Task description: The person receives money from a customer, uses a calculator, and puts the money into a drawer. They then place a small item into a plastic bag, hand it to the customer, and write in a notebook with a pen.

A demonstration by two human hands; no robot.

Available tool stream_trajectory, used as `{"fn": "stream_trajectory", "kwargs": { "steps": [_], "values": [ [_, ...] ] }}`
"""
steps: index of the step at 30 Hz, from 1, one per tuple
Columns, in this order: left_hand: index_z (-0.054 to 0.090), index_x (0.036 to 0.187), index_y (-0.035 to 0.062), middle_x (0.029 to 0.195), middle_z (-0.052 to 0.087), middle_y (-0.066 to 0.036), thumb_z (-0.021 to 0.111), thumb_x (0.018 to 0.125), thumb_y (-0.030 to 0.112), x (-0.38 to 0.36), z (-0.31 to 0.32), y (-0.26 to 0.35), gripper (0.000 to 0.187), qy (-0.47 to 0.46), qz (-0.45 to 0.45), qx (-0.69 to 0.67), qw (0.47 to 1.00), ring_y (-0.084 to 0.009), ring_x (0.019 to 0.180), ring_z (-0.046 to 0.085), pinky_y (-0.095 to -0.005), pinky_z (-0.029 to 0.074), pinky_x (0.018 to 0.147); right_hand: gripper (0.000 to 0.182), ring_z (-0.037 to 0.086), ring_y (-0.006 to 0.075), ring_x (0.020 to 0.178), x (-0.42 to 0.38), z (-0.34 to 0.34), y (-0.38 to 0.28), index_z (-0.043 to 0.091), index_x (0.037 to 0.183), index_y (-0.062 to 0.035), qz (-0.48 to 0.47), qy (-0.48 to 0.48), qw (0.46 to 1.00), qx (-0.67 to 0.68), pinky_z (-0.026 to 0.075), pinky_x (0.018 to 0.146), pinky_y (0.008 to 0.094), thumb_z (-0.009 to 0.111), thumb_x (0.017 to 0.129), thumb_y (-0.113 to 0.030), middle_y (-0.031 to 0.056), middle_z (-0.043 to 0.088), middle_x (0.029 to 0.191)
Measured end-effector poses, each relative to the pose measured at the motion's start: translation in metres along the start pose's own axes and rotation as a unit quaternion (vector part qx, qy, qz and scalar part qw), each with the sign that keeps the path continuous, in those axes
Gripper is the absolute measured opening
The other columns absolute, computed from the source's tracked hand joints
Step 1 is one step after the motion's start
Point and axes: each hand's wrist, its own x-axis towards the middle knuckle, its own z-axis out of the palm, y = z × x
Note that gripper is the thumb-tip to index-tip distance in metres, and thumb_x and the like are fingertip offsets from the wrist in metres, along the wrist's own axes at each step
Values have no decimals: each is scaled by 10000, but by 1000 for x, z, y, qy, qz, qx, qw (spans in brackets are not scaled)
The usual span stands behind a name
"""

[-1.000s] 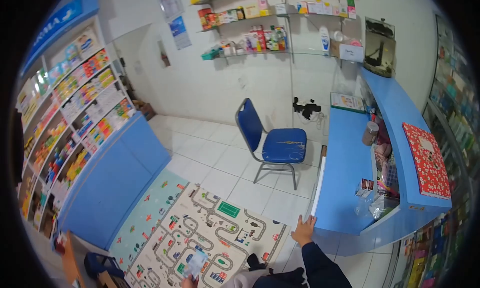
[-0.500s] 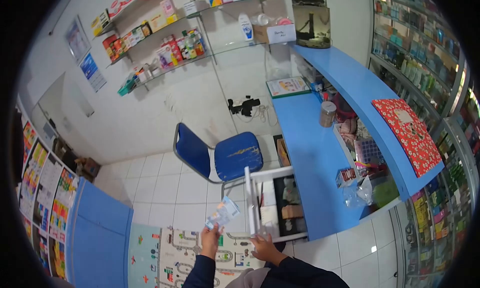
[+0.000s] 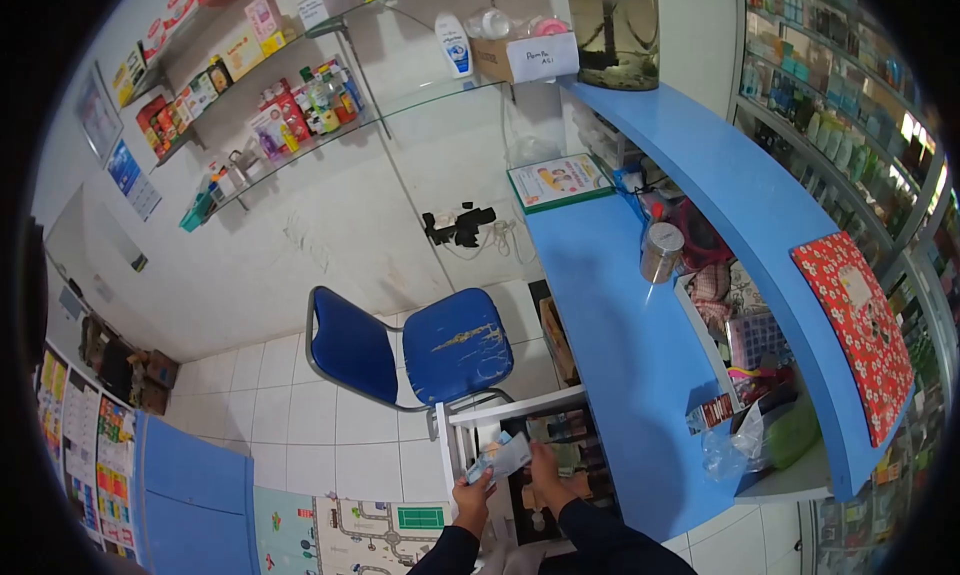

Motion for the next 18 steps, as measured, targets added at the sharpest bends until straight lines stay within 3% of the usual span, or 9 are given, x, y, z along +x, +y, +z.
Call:
{"fn": "stream_trajectory", "kwargs": {
  "steps": [1, 2, 4, 5, 6, 8, 12, 14, 18],
  "values": [
    [473, 747, 61, 799, 603, -90, 750, 681, 41, 13, 2, -5, 285, -8, 15, 29, 999, -187, 633, 602, -317, 546, 514, 320, 565, 155, 730, 21, 0, 5, 501, 1083, -35, -179, 130, 971, -94, 451, 587, 290, 533, 875, -277, 85, 556, 935],
    [453, 726, 64, 788, 598, -89, 752, 678, 41, 25, 2, -11, 304, -16, 29, 58, 998, -188, 627, 602, -320, 548, 504, 320, 565, 155, 730, 42, -7, 6, 501, 1083, -35, -178, 133, 971, -93, 451, 587, 290, 533, 875, -277, 85, 556, 935],
    [434, 718, 59, 768, 576, -87, 743, 683, 38, 42, 3, -14, 312, -34, 28, 66, 997, -191, 622, 597, -323, 546, 488, 401, 569, 183, 740, 66, -22, 1, 439, 1177, -34, -55, 207, 975, 52, 433, 622, 352, 507, 869, -283, 86, 539, 1009],
    [480, 754, 43, 792, 584, -86, 722, 708, 46, 47, 5, -11, 246, -35, 14, 111, 993, -193, 653, 603, -311, 549, 527, 440, 549, 180, 675, 77, -30, 2, 387, 1212, -58, -7, 163, 979, 119, 418, 595, 326, 497, 861, -299, 76, 523, 1018],
    [525, 791, 26, 816, 592, -85, 700, 733, 53, 50, 7, -8, 186, -36, 0, 156, 987, -195, 685, 609, -299, 552, 565, 440, 549, 180, 675, 88, -39, 8, 387, 1212, -58, -4, 169, 978, 121, 418, 595, 326, 497, 861, -299, 76, 523, 1018],
    [523, 777, 19, 807, 582, -82, 692, 735, 46, 54, 8, -7, 176, -37, -7, 151, 988, -193, 685, 606, -292, 549, 557, 436, 527, 171, 623, 103, -53, 23, 406, 1183, -83, -10, 118, 960, 255, 412, 552, 300, 508, 847, -340, 67, 536, 976],
    [496, 722, 25, 759, 557, -70, 700, 725, 40, 59, 24, -8, 204, -65, -7, 128, 990, -177, 648, 588, -290, 542, 525, 452, 510, 153, 599, 61, -34, 11, 456, 1127, -101, -61, 76, 965, 245, 385, 491, 277, 525, 823, -428, 46, 538, 931],
    [471, 686, 31, 718, 535, -65, 709, 713, 35, 61, 35, -9, 240, -75, -6, 125, 989, -168, 616, 573, -289, 535, 496, 413, 504, 154, 611, 35, -11, -12, 503, 1056, -104, 66, 44, 997, 24, 372, 460, 255, 583, 802, -420, 37, 532, 842],
    [512, 736, 28, 789, 572, -63, 699, 738, 61, 64, 49, -17, 190, -102, -4, 146, 984, -176, 676, 597, -291, 546, 548, 384, 493, 155, 617, 36, 1, 14, 527, 988, -107, -3, 152, 982, -111, 394, 480, 250, 649, 772, -400, 24, 512, 775]
  ]
}}
